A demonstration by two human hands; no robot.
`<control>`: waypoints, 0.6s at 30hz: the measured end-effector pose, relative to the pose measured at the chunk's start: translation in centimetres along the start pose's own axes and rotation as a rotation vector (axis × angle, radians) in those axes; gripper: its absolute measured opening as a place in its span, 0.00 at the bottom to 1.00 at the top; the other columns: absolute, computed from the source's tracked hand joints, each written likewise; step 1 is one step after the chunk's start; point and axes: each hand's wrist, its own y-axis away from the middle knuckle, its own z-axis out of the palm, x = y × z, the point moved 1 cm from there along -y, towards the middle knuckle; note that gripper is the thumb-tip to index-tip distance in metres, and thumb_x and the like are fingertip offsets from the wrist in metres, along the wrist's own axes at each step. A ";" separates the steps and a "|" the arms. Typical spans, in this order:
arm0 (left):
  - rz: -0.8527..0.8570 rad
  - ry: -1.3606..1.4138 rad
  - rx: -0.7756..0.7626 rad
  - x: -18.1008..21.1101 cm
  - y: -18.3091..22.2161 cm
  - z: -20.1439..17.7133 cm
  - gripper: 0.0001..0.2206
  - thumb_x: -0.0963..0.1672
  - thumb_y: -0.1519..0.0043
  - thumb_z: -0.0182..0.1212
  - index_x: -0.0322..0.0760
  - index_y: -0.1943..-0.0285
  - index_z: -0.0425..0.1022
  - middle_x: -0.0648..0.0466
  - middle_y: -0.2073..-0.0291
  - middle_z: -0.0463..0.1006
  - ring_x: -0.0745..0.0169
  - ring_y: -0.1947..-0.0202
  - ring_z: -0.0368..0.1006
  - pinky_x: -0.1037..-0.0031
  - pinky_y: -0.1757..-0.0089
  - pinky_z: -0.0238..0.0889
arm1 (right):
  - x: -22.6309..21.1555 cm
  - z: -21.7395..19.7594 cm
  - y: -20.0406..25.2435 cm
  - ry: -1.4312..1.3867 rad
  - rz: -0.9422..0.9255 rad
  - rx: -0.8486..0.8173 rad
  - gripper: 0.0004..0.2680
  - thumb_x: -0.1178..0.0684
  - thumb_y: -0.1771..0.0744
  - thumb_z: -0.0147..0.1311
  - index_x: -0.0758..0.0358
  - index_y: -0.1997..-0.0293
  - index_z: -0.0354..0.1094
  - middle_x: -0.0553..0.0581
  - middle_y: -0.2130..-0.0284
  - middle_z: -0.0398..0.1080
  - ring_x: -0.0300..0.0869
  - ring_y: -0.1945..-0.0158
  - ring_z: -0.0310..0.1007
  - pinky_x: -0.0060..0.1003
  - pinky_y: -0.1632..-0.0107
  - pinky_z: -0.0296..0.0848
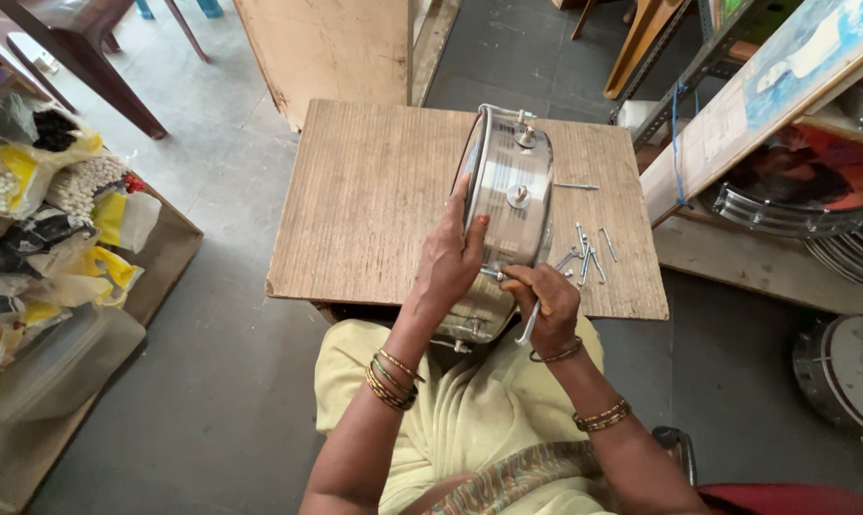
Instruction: The person attaches metal components to the frame of a drum using small bolts and a tool.
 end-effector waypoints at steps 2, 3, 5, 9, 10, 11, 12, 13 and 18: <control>0.040 -0.001 0.013 -0.2 -0.2 0.0 0.26 0.44 0.30 0.53 0.36 0.22 0.55 0.32 0.48 0.78 0.35 0.53 0.79 0.57 0.55 0.71 | 0.0 0.1 -0.1 0.011 -0.008 0.001 0.07 0.56 0.35 0.65 0.61 0.55 0.74 0.55 0.75 0.67 0.44 0.73 0.66 0.38 0.69 0.65; 0.059 0.000 0.018 -0.2 -0.5 0.0 0.25 0.44 0.29 0.53 0.36 0.22 0.55 0.33 0.48 0.78 0.36 0.52 0.79 0.57 0.54 0.71 | 0.0 0.1 -0.3 0.031 -0.003 -0.004 0.08 0.56 0.36 0.66 0.62 0.55 0.75 0.56 0.76 0.67 0.44 0.74 0.66 0.39 0.69 0.65; 0.030 0.019 0.001 0.0 -1.0 0.1 0.25 0.44 0.30 0.53 0.37 0.23 0.56 0.34 0.48 0.78 0.38 0.53 0.80 0.58 0.54 0.72 | 0.2 0.1 -0.5 0.019 -0.021 0.005 0.09 0.55 0.35 0.65 0.63 0.53 0.73 0.57 0.71 0.69 0.46 0.70 0.70 0.38 0.67 0.68; -0.046 0.053 -0.041 0.6 -1.5 0.4 0.25 0.44 0.31 0.53 0.38 0.24 0.56 0.35 0.46 0.78 0.40 0.54 0.81 0.59 0.55 0.72 | 0.9 0.1 -0.5 0.016 -0.061 0.036 0.09 0.57 0.34 0.65 0.64 0.52 0.71 0.58 0.67 0.73 0.46 0.67 0.73 0.38 0.65 0.70; -0.039 0.051 -0.041 0.6 -1.6 0.6 0.25 0.44 0.31 0.53 0.38 0.23 0.56 0.35 0.46 0.78 0.39 0.53 0.80 0.59 0.54 0.72 | 1.1 0.1 -0.4 0.045 -0.056 0.038 0.08 0.58 0.34 0.65 0.64 0.53 0.72 0.57 0.70 0.72 0.45 0.69 0.71 0.38 0.66 0.69; 0.010 0.038 -0.024 0.6 -1.7 0.8 0.25 0.44 0.30 0.53 0.37 0.23 0.56 0.34 0.45 0.77 0.38 0.51 0.79 0.59 0.53 0.71 | 1.3 0.0 -0.4 0.051 -0.041 0.043 0.08 0.58 0.35 0.66 0.64 0.54 0.73 0.56 0.71 0.72 0.45 0.70 0.71 0.38 0.67 0.68; 0.058 0.024 -0.008 0.5 -1.8 1.0 0.25 0.44 0.29 0.53 0.36 0.23 0.55 0.33 0.43 0.76 0.37 0.49 0.78 0.59 0.52 0.71 | 1.5 -0.1 -0.5 0.056 -0.027 0.048 0.08 0.58 0.35 0.66 0.64 0.55 0.73 0.56 0.72 0.72 0.45 0.71 0.70 0.38 0.68 0.68; 0.107 0.010 0.009 0.5 -2.0 1.2 0.25 0.44 0.29 0.53 0.35 0.23 0.54 0.33 0.41 0.75 0.35 0.47 0.77 0.58 0.51 0.70 | 1.7 -0.2 -0.7 0.061 -0.013 0.053 0.08 0.57 0.36 0.66 0.64 0.56 0.74 0.56 0.73 0.72 0.44 0.72 0.69 0.38 0.68 0.67; 0.021 -0.004 0.016 0.3 -2.6 1.7 0.25 0.45 0.29 0.53 0.37 0.23 0.55 0.33 0.44 0.77 0.36 0.48 0.78 0.58 0.52 0.70 | 1.8 -0.5 -1.6 -0.001 0.020 0.043 0.08 0.58 0.35 0.65 0.64 0.54 0.73 0.57 0.70 0.73 0.44 0.72 0.70 0.36 0.68 0.68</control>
